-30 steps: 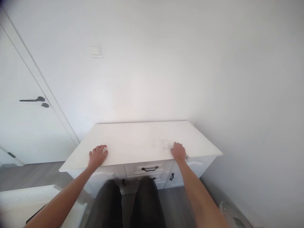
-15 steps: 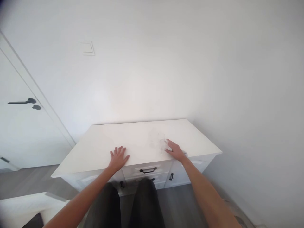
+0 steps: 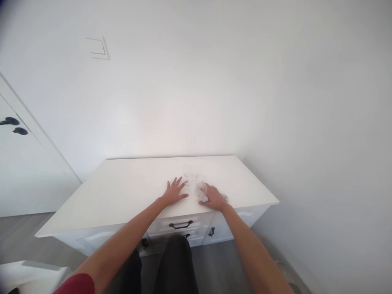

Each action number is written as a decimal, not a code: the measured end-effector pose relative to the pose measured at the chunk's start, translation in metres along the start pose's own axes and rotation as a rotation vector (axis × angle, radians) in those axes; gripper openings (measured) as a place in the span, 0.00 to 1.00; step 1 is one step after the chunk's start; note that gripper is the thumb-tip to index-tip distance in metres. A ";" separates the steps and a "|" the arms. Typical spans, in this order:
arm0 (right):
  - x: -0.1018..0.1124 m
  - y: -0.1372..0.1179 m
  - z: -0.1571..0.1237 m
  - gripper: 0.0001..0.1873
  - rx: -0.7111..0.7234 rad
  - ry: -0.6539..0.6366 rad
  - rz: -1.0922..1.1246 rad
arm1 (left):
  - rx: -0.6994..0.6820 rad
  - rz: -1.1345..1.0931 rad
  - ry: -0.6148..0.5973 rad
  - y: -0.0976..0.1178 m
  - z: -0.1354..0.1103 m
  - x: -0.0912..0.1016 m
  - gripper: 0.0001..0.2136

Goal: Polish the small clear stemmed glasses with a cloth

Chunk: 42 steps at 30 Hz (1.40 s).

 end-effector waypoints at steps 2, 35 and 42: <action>0.000 -0.002 0.002 0.41 0.025 -0.022 -0.003 | -0.018 -0.002 -0.022 0.003 0.005 -0.003 0.36; -0.052 -0.167 0.103 0.41 0.161 -0.062 -0.037 | 0.247 0.123 -0.048 -0.235 -0.193 0.097 0.29; -0.080 -0.258 0.148 0.43 0.279 -0.105 -0.027 | 0.232 0.102 -0.025 -0.278 -0.246 0.123 0.28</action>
Point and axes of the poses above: each hand's wrist, its own z-axis towards the middle knuckle, its own x-axis out of the back of the hand, y = z × x, the point moved 8 cm from there along z, towards the middle knuckle, and after that the axes turned 6 degrees about -x, right-handed, at the moved point
